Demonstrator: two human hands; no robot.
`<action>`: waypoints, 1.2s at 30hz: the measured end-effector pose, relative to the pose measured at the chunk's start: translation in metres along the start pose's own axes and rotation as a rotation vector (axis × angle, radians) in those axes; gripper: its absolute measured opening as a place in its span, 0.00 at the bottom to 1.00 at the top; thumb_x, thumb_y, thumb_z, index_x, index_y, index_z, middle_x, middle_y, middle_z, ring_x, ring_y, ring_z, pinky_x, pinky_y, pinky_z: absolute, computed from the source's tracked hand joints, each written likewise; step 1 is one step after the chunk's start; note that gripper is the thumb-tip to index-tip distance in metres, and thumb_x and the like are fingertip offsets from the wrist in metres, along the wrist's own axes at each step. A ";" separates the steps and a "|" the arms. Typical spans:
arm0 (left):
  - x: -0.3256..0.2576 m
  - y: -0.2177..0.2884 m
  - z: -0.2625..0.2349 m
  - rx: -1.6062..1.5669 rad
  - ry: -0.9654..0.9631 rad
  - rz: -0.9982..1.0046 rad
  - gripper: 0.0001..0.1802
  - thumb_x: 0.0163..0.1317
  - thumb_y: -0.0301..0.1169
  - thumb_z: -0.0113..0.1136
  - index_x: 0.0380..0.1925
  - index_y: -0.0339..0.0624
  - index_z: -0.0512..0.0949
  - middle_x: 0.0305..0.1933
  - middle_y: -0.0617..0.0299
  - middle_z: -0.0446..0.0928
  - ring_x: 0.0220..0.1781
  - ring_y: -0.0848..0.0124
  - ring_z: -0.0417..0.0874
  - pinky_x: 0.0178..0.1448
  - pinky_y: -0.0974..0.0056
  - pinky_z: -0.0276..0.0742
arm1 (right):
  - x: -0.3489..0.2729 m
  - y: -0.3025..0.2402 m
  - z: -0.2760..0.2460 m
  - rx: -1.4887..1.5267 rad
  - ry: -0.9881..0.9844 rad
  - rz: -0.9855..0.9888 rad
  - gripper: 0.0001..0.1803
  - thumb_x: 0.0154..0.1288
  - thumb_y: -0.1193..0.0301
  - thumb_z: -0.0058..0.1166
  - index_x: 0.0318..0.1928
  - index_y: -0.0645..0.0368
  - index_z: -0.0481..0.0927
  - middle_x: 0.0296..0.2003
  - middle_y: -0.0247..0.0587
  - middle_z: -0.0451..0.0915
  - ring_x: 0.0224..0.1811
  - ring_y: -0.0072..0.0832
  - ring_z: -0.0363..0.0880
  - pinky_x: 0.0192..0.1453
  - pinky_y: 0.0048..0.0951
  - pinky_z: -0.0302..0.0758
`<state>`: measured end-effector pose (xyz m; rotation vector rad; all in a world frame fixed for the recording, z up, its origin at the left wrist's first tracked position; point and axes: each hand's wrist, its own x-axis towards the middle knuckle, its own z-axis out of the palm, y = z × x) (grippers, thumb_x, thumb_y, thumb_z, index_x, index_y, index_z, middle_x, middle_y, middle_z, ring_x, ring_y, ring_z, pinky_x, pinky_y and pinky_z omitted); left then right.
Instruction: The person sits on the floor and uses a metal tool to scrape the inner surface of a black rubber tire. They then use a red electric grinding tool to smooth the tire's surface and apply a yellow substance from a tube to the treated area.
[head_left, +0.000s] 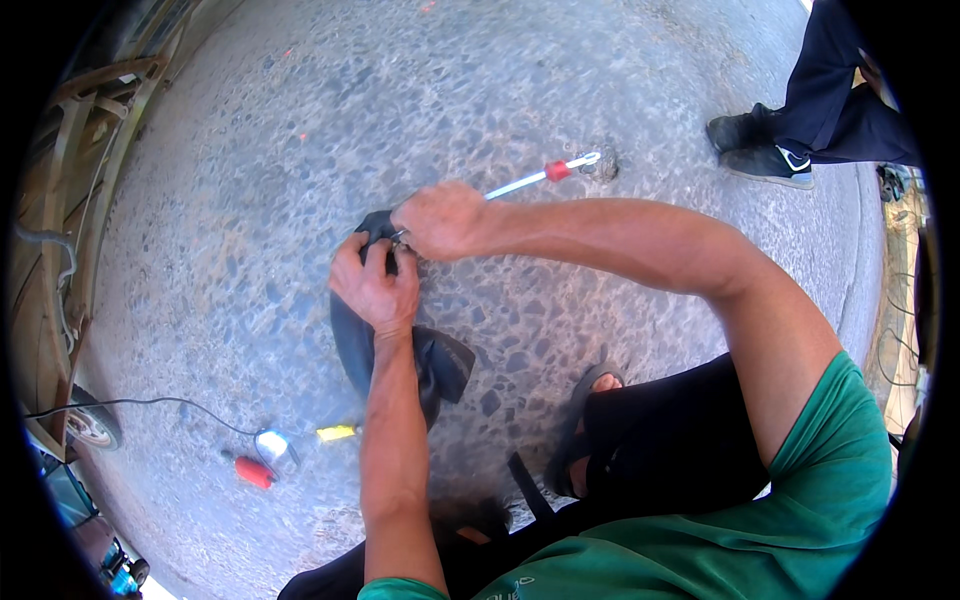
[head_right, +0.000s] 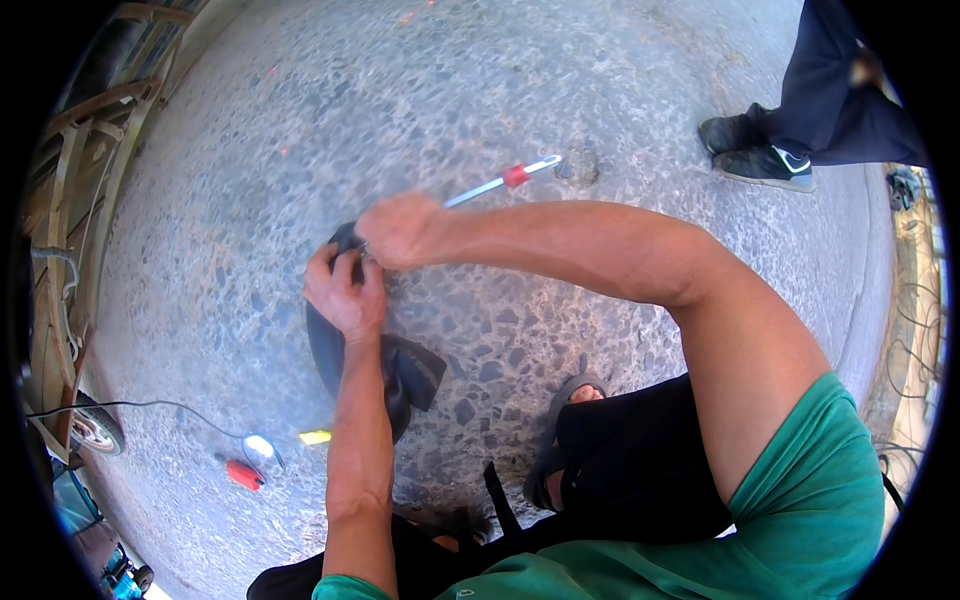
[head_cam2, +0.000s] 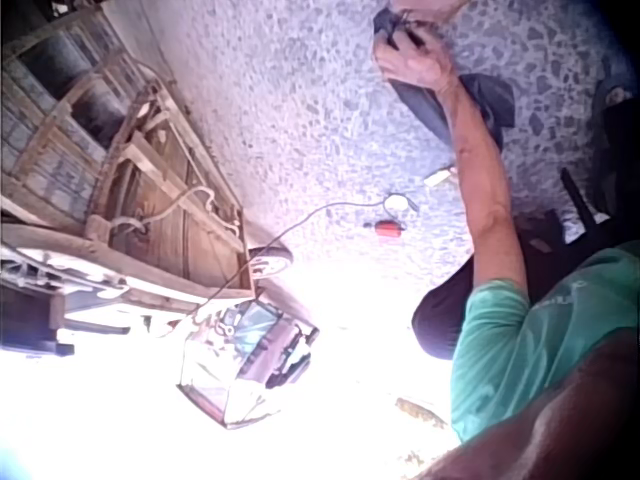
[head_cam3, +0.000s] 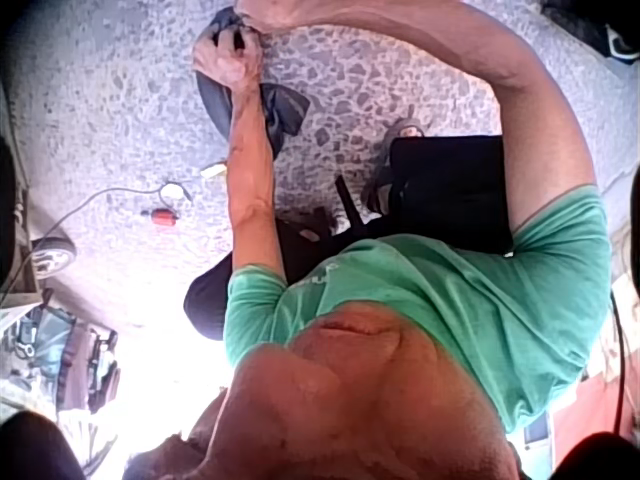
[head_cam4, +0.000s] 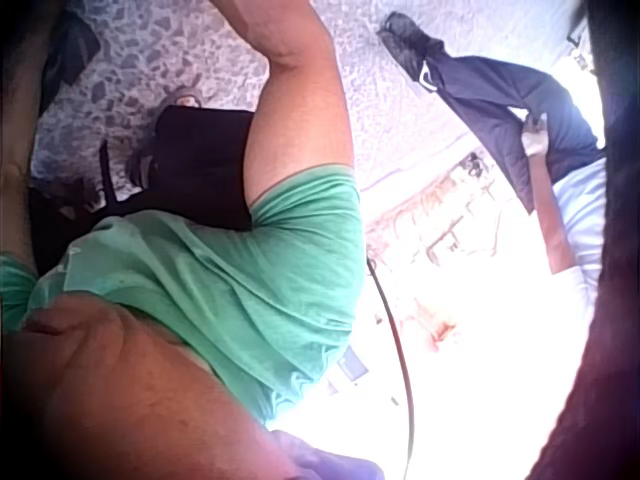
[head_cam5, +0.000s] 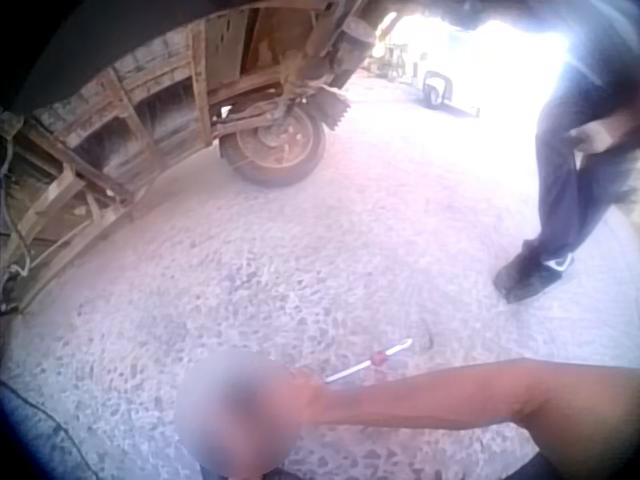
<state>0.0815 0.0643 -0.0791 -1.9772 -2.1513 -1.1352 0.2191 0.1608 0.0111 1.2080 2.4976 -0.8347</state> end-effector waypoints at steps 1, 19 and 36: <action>0.000 0.000 0.001 0.002 0.001 -0.001 0.09 0.50 0.32 0.70 0.33 0.49 0.86 0.53 0.59 0.80 0.57 0.56 0.78 0.61 0.50 0.69 | 0.000 0.000 0.000 0.000 0.002 0.001 0.13 0.65 0.65 0.57 0.45 0.57 0.86 0.41 0.54 0.87 0.47 0.49 0.88 0.50 0.47 0.83; 0.001 0.000 0.002 -0.021 0.025 -0.001 0.09 0.48 0.32 0.72 0.31 0.47 0.86 0.51 0.58 0.80 0.55 0.55 0.79 0.59 0.50 0.70 | 0.000 0.003 0.004 0.034 0.060 -0.033 0.13 0.64 0.64 0.58 0.44 0.56 0.87 0.40 0.55 0.87 0.45 0.52 0.87 0.49 0.48 0.83; -0.003 -0.003 0.005 -0.032 0.013 -0.032 0.09 0.49 0.32 0.71 0.31 0.47 0.86 0.51 0.58 0.79 0.56 0.54 0.78 0.60 0.50 0.69 | 0.008 0.004 0.009 0.019 0.024 0.019 0.14 0.63 0.64 0.59 0.47 0.51 0.87 0.39 0.54 0.87 0.44 0.52 0.87 0.49 0.48 0.83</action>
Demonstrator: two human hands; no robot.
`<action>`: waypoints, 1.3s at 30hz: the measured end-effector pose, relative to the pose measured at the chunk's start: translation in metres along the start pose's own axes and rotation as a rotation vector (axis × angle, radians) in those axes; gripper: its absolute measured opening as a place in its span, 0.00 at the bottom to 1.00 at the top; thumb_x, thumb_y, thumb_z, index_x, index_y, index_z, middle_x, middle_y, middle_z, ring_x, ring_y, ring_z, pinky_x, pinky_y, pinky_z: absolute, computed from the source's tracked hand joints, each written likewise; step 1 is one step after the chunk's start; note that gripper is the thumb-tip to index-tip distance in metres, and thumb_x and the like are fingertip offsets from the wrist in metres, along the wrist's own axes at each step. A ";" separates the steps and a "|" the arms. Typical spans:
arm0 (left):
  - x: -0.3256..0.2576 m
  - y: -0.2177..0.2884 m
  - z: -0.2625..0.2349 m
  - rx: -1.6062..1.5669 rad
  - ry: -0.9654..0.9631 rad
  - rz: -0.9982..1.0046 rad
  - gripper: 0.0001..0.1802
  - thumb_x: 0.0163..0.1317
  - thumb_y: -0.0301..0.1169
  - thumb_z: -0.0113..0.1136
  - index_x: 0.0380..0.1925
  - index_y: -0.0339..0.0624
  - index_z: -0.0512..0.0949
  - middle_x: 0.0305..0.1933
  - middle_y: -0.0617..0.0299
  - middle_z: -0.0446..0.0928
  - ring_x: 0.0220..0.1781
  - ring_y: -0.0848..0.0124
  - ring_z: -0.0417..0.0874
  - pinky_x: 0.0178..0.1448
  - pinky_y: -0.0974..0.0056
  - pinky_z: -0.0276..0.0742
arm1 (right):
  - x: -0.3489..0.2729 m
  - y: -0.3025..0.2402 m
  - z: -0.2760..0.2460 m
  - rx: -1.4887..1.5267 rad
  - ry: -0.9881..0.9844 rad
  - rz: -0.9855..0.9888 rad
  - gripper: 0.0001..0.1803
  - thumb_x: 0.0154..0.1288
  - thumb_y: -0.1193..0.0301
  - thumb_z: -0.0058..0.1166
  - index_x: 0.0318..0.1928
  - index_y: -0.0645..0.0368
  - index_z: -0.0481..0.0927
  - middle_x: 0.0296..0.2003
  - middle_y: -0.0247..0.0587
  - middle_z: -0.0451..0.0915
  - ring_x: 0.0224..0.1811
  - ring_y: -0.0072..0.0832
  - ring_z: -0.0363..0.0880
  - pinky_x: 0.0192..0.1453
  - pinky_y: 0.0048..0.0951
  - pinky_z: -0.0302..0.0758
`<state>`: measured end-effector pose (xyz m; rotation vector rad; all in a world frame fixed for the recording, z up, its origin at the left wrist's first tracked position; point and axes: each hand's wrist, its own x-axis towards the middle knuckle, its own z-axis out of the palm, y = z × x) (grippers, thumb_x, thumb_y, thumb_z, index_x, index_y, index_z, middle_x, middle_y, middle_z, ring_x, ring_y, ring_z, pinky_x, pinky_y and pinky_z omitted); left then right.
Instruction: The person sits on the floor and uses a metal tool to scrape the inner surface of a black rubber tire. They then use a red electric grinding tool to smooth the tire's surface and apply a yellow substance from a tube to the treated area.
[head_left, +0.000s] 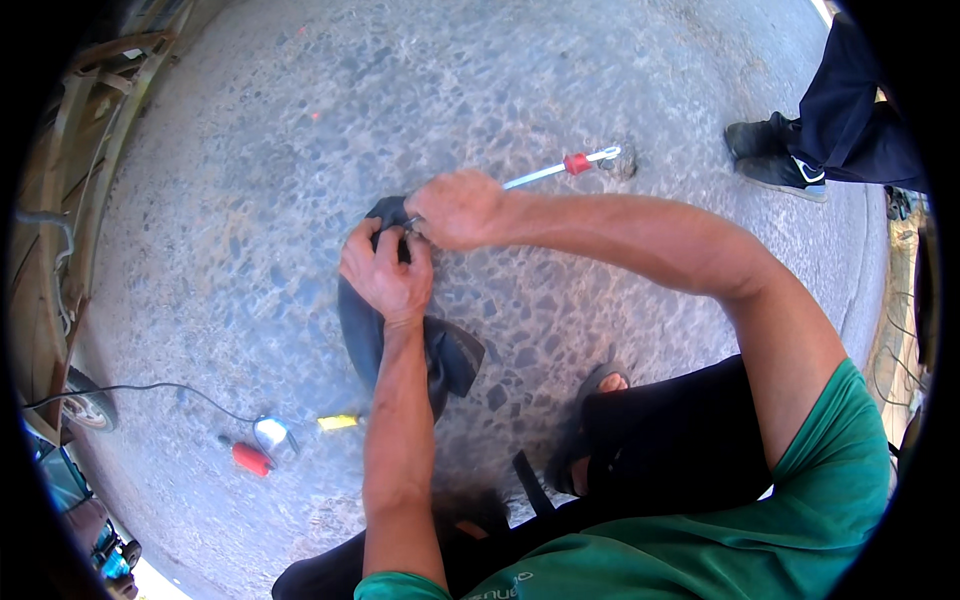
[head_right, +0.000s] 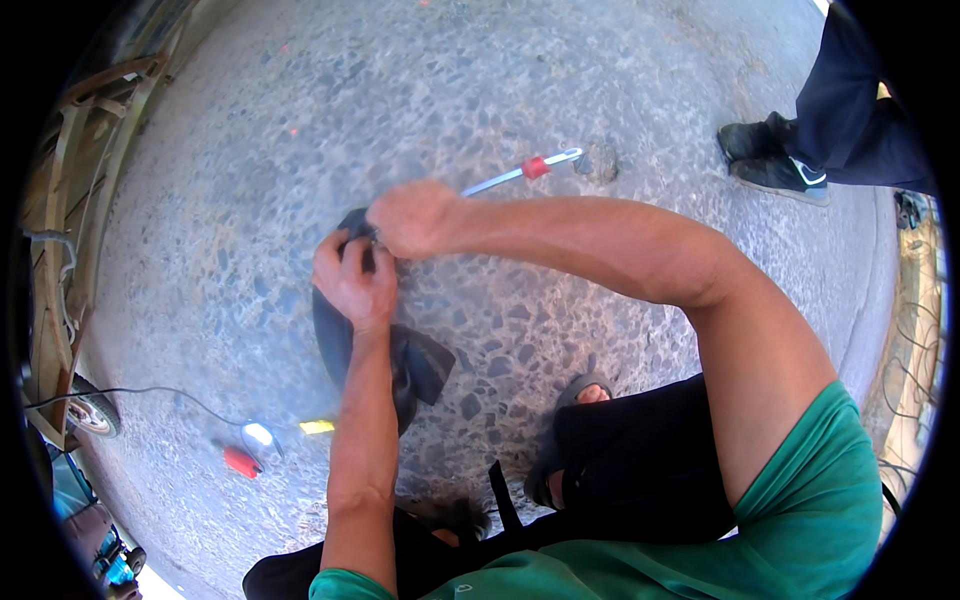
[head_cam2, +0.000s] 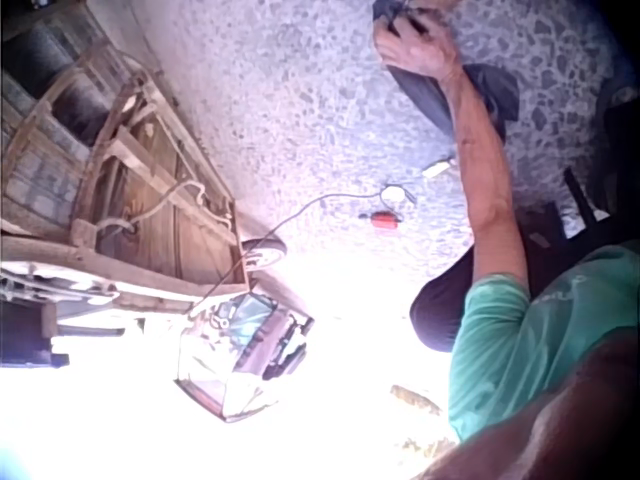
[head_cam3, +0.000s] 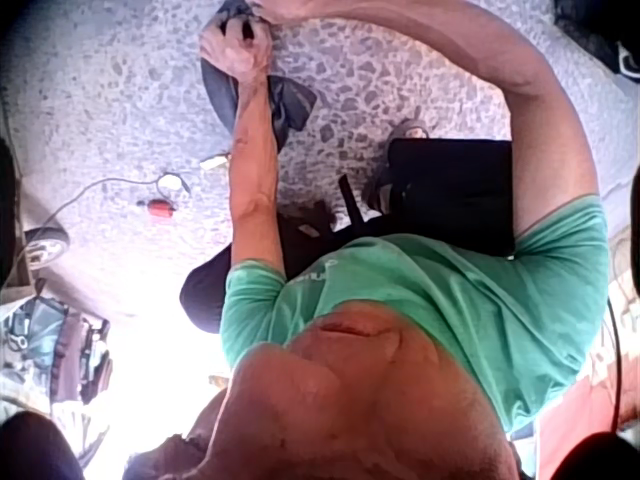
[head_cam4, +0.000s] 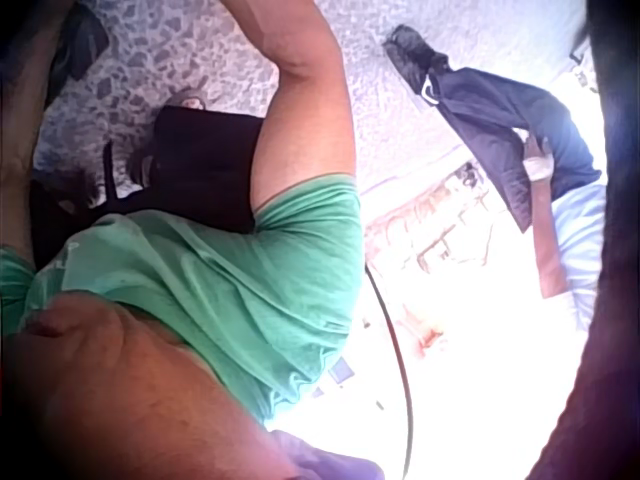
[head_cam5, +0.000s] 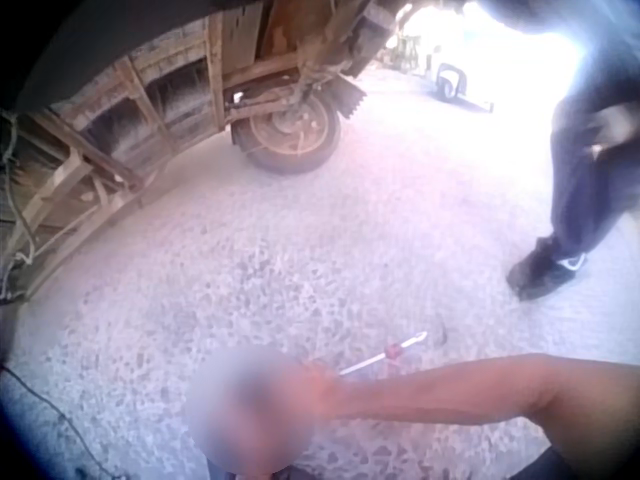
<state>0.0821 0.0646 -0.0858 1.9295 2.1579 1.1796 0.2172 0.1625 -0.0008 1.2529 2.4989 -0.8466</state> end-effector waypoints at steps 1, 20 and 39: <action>0.000 -0.001 0.000 0.008 0.001 0.004 0.09 0.49 0.32 0.72 0.31 0.47 0.86 0.51 0.59 0.79 0.56 0.54 0.78 0.59 0.50 0.69 | 0.001 0.000 0.000 -0.001 -0.003 -0.003 0.14 0.63 0.64 0.59 0.47 0.51 0.87 0.39 0.54 0.87 0.44 0.52 0.87 0.49 0.48 0.83; 0.003 -0.001 -0.002 -0.034 0.048 0.007 0.10 0.44 0.31 0.71 0.30 0.47 0.84 0.49 0.58 0.80 0.54 0.55 0.79 0.58 0.50 0.68 | 0.005 -0.002 0.000 0.016 -0.014 -0.007 0.11 0.64 0.66 0.56 0.42 0.55 0.86 0.40 0.53 0.86 0.46 0.53 0.85 0.50 0.52 0.80; 0.003 0.000 -0.002 -0.068 0.055 -0.019 0.09 0.44 0.30 0.70 0.29 0.45 0.84 0.49 0.57 0.79 0.52 0.53 0.78 0.56 0.49 0.69 | 0.007 0.004 0.009 0.021 0.114 -0.102 0.10 0.63 0.67 0.56 0.40 0.57 0.86 0.37 0.55 0.86 0.44 0.55 0.85 0.49 0.53 0.81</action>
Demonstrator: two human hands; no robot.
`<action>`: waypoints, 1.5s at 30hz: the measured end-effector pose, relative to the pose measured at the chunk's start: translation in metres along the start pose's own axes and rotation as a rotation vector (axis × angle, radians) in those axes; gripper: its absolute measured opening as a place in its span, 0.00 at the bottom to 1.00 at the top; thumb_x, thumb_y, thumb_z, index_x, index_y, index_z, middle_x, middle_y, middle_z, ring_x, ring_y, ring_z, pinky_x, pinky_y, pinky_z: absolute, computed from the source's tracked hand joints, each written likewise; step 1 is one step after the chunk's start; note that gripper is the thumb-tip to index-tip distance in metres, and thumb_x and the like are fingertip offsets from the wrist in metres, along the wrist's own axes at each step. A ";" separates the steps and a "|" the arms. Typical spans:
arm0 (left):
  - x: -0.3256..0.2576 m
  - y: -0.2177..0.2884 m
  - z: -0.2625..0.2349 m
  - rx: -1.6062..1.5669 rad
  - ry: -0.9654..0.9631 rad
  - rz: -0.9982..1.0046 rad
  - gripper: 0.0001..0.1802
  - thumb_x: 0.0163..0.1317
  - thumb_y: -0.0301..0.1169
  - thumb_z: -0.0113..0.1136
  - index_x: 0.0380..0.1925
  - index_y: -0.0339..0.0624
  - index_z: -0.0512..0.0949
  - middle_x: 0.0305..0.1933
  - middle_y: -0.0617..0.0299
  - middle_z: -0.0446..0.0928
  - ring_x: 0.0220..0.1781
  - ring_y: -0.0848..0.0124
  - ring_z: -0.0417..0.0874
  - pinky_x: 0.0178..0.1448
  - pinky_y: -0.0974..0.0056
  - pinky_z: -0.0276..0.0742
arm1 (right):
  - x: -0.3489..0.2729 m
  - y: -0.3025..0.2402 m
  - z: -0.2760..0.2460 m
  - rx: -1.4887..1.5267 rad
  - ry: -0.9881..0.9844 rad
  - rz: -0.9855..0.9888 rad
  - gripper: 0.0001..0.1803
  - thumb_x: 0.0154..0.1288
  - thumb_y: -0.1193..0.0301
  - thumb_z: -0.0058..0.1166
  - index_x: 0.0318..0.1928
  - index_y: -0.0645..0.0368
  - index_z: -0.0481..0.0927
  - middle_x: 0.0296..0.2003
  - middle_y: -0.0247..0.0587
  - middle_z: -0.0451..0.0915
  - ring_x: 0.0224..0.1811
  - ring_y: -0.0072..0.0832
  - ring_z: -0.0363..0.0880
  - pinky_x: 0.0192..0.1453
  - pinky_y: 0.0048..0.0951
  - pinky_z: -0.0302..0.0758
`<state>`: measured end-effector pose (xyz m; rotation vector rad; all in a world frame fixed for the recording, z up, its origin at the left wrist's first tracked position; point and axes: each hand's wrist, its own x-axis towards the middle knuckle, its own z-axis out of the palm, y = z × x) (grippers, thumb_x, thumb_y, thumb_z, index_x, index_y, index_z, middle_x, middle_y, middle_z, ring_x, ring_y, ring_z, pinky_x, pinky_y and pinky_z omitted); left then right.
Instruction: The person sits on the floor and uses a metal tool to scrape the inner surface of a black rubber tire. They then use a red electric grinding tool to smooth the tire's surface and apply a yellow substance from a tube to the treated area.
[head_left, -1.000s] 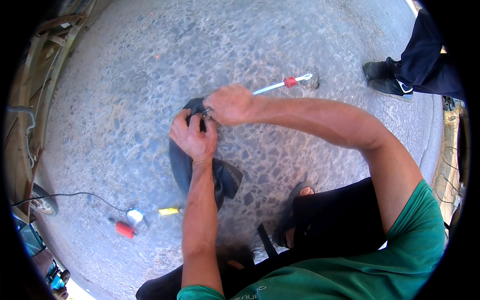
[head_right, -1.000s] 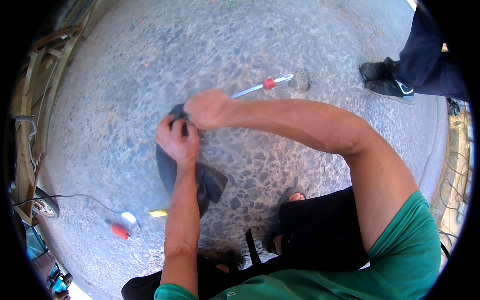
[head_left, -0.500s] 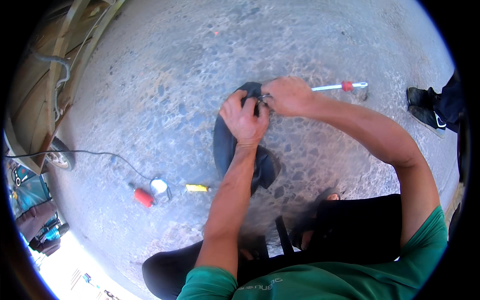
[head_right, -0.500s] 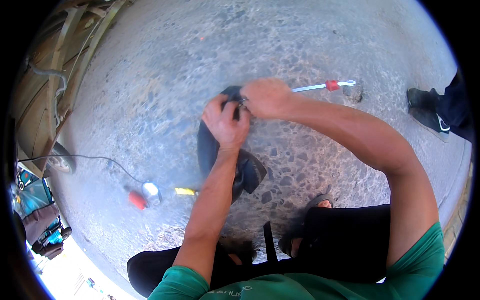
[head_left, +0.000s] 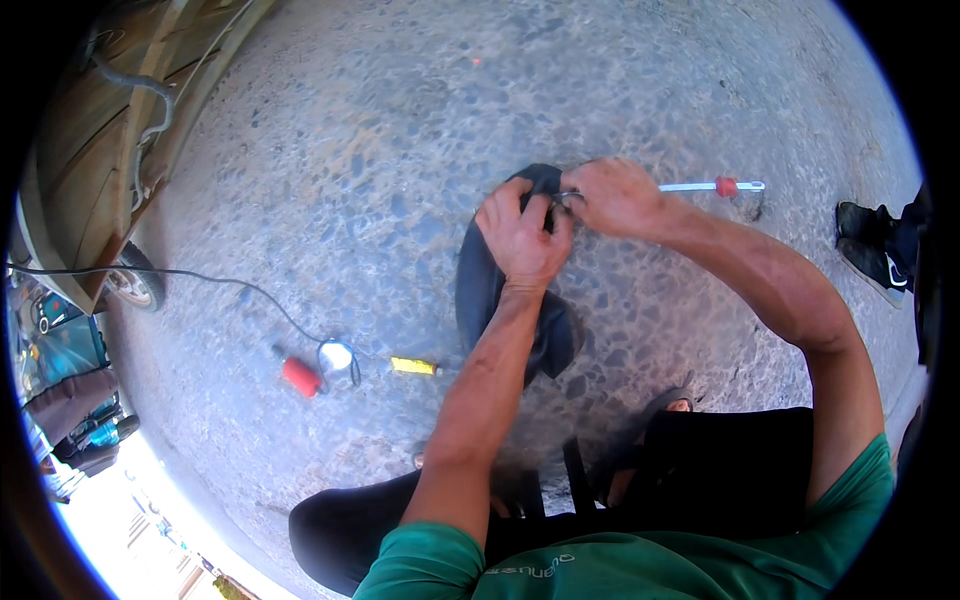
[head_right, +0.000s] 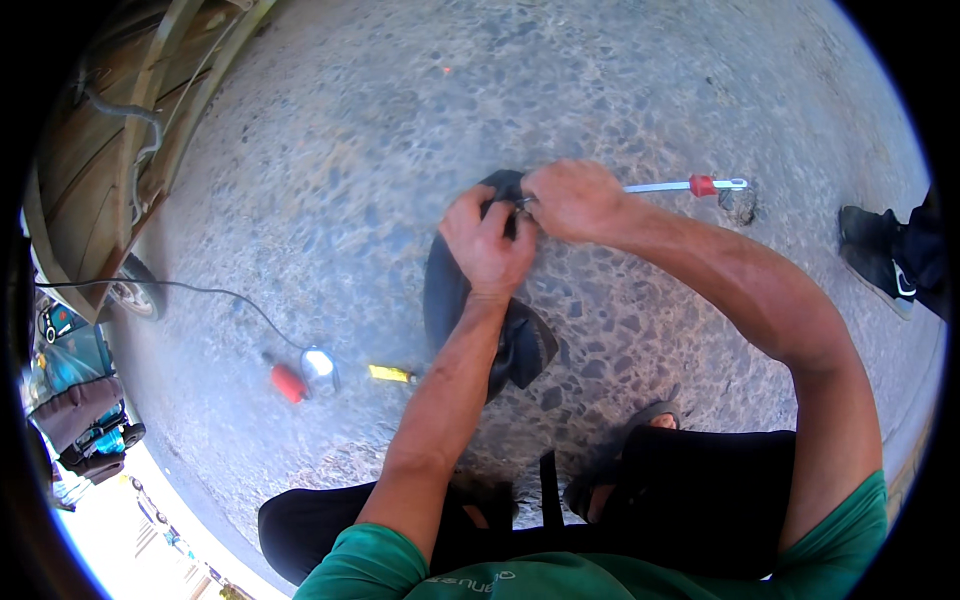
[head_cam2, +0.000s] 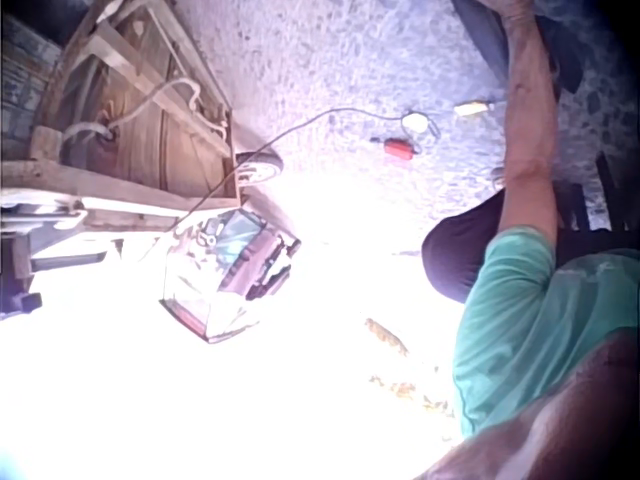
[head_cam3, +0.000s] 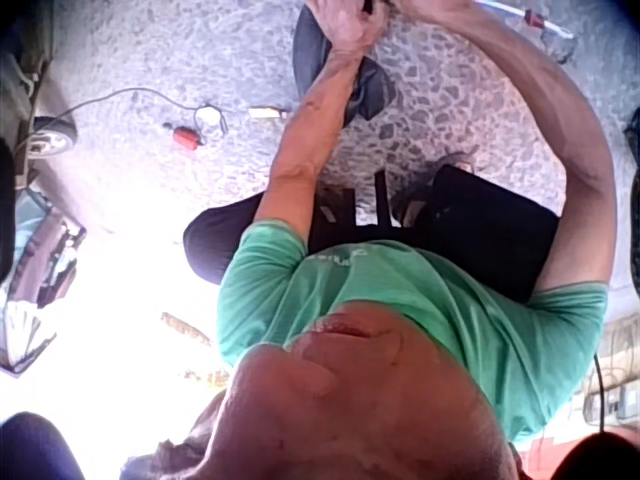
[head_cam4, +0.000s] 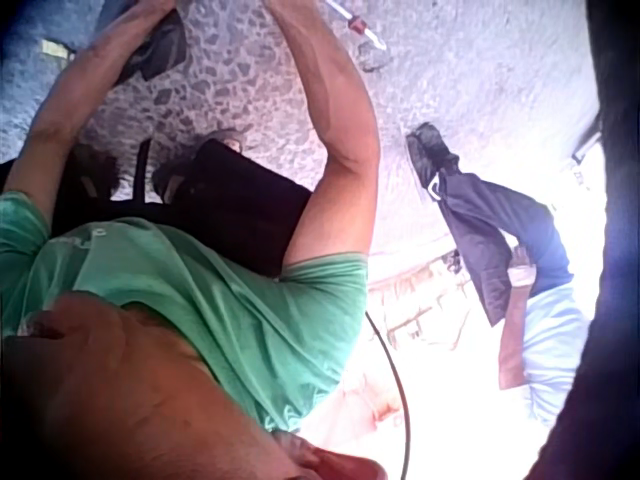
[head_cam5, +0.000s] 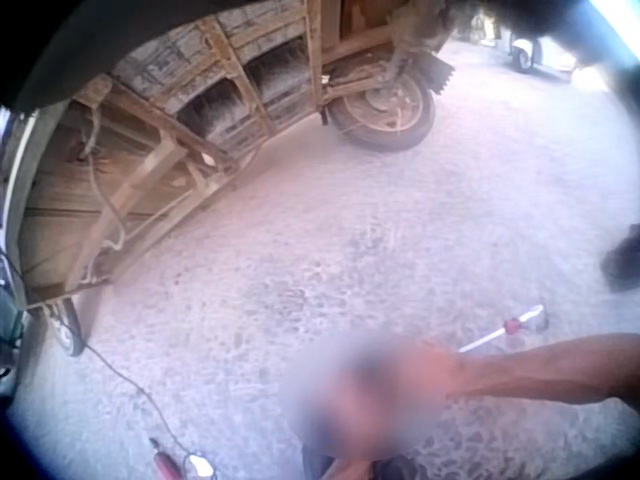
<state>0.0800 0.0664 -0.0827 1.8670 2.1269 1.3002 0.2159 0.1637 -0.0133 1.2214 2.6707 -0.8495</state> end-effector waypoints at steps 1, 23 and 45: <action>-0.001 -0.001 0.001 -0.003 -0.008 -0.003 0.09 0.46 0.31 0.69 0.29 0.46 0.84 0.49 0.58 0.78 0.53 0.53 0.77 0.57 0.50 0.68 | 0.000 0.001 0.000 -0.004 -0.001 -0.003 0.10 0.64 0.67 0.56 0.40 0.57 0.86 0.37 0.55 0.86 0.44 0.55 0.85 0.49 0.53 0.81; -0.003 -0.001 0.001 -0.002 -0.049 -0.037 0.08 0.49 0.31 0.68 0.30 0.44 0.85 0.50 0.57 0.77 0.54 0.54 0.75 0.60 0.49 0.66 | 0.003 -0.006 -0.008 -0.040 -0.086 0.033 0.11 0.65 0.66 0.56 0.40 0.59 0.86 0.38 0.56 0.86 0.44 0.54 0.86 0.51 0.52 0.81; -0.002 0.000 0.002 0.004 -0.022 -0.017 0.09 0.45 0.29 0.69 0.29 0.43 0.84 0.49 0.56 0.80 0.52 0.52 0.78 0.55 0.48 0.70 | 0.005 -0.005 -0.007 -0.056 -0.113 0.050 0.11 0.65 0.66 0.55 0.40 0.58 0.87 0.39 0.55 0.86 0.46 0.53 0.86 0.52 0.51 0.81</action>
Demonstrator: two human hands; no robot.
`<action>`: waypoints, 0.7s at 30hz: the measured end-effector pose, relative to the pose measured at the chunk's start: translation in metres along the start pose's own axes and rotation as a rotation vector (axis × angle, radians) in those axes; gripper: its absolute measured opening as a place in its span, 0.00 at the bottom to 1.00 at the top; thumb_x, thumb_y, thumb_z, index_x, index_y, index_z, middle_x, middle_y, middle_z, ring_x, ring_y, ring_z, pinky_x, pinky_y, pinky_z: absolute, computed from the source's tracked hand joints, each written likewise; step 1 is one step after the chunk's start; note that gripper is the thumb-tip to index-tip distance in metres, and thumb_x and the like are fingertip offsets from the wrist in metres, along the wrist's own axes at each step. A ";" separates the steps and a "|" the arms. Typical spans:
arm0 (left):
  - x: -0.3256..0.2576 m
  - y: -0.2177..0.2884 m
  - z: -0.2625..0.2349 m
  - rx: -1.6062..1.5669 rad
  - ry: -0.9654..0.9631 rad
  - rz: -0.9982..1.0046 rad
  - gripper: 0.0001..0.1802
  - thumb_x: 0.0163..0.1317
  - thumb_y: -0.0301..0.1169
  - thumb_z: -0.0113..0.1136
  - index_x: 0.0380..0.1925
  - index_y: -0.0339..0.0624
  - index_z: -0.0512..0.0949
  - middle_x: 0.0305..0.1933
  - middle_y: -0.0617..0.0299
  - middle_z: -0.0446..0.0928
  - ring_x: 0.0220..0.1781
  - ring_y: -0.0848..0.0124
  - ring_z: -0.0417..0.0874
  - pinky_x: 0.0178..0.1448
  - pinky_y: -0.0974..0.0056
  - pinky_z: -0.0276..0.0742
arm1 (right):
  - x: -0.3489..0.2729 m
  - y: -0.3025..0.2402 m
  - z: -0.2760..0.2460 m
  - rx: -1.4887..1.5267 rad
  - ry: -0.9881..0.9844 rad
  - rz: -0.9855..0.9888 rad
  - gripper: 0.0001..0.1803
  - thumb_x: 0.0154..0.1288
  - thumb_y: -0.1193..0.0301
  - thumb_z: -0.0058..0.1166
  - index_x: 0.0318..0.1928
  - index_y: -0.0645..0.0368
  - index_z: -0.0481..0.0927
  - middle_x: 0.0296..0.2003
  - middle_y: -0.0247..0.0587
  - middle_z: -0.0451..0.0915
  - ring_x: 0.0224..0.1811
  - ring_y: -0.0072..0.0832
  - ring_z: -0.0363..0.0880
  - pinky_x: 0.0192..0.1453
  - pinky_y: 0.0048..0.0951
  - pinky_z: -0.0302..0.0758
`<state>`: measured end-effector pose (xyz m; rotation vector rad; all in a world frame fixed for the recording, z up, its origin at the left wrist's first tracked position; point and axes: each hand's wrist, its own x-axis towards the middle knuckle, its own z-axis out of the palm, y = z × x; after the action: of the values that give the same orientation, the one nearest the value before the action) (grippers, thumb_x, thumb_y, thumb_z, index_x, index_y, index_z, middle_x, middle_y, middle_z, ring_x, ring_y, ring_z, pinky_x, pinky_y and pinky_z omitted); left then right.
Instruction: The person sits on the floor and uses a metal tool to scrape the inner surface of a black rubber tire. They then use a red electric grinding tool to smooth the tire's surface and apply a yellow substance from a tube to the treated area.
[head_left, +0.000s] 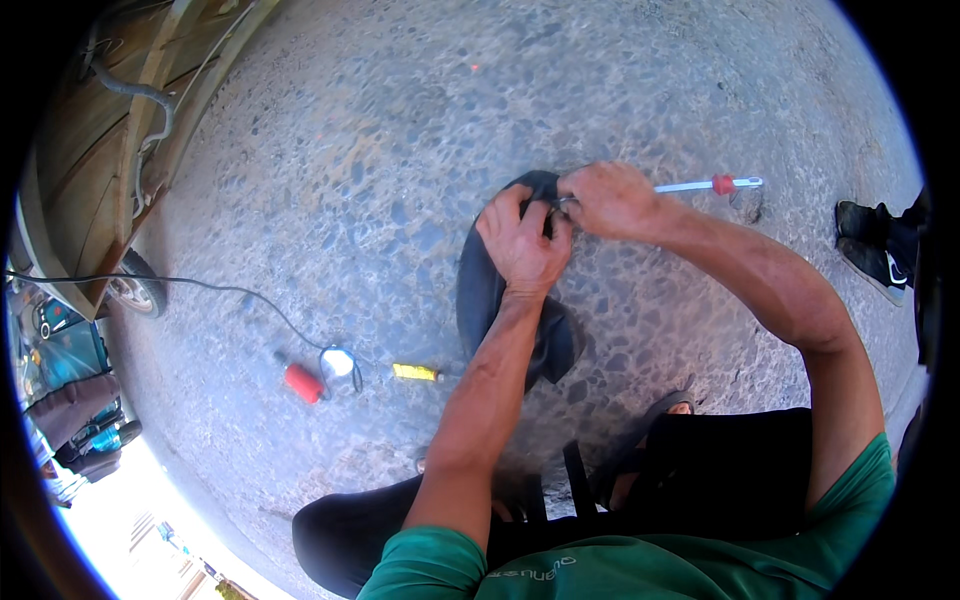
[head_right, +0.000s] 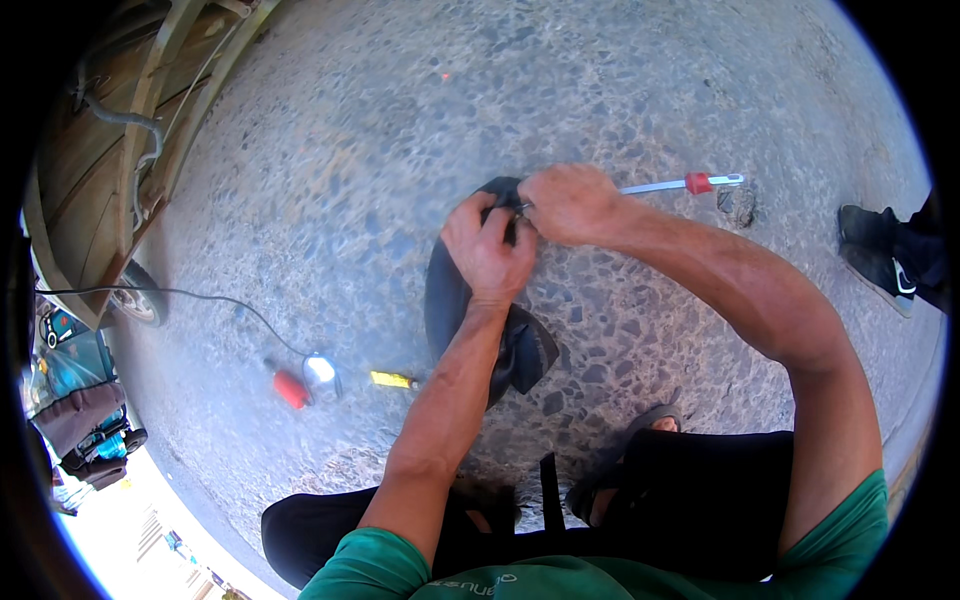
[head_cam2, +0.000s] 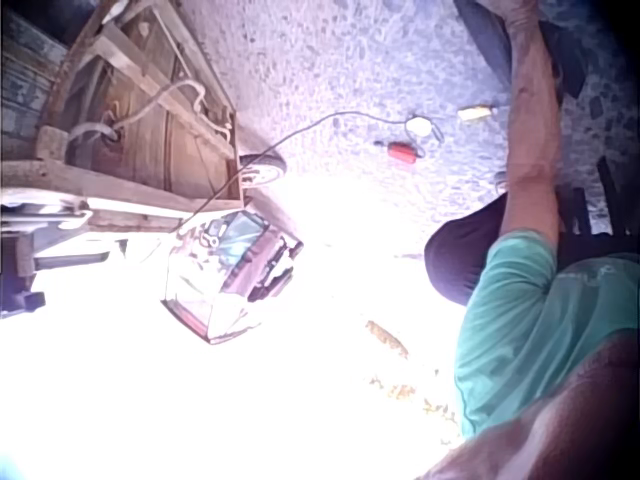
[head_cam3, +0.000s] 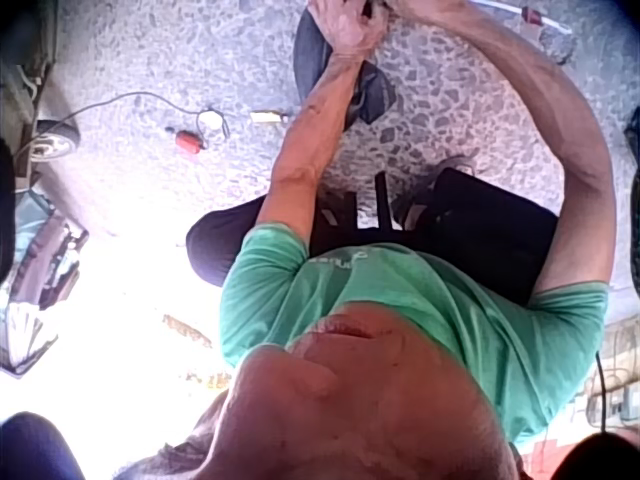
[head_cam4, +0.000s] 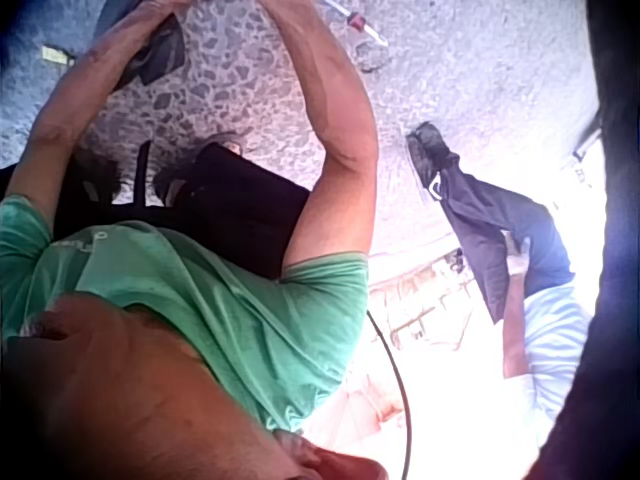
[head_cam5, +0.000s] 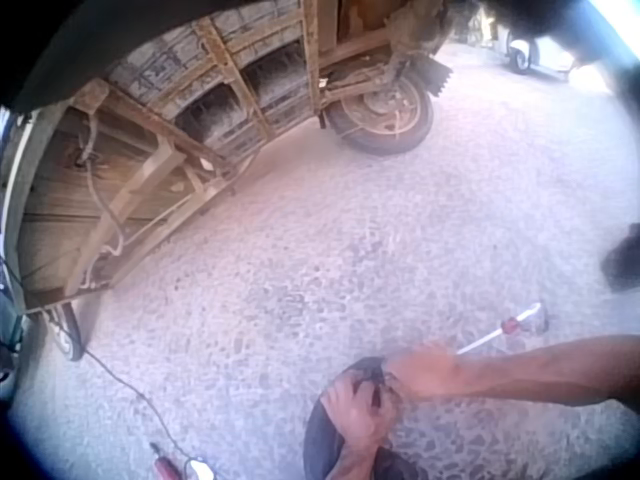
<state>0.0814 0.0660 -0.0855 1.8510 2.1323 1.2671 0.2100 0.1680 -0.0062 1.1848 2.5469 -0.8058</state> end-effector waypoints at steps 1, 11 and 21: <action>0.000 0.000 0.000 -0.001 0.002 0.001 0.09 0.45 0.29 0.69 0.29 0.43 0.84 0.49 0.56 0.80 0.52 0.52 0.78 0.55 0.48 0.70 | 0.000 0.000 0.000 0.000 0.001 0.003 0.11 0.65 0.66 0.55 0.40 0.58 0.87 0.40 0.55 0.86 0.46 0.53 0.86 0.52 0.51 0.81; 0.001 0.001 -0.002 0.006 -0.006 -0.008 0.10 0.44 0.29 0.69 0.30 0.43 0.85 0.49 0.56 0.80 0.52 0.53 0.78 0.55 0.49 0.70 | 0.000 -0.003 0.002 -0.011 0.025 0.017 0.12 0.64 0.65 0.56 0.41 0.57 0.87 0.40 0.54 0.86 0.47 0.52 0.86 0.52 0.49 0.82; -0.003 -0.003 0.004 0.043 -0.022 -0.017 0.07 0.48 0.31 0.69 0.30 0.46 0.84 0.50 0.60 0.80 0.54 0.56 0.79 0.58 0.51 0.69 | -0.005 0.001 0.004 0.046 0.026 0.056 0.14 0.64 0.63 0.54 0.44 0.53 0.88 0.44 0.52 0.86 0.50 0.51 0.85 0.54 0.48 0.81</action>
<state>0.0823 0.0654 -0.0912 1.8493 2.1766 1.2015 0.2134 0.1631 -0.0080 1.2820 2.5166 -0.8455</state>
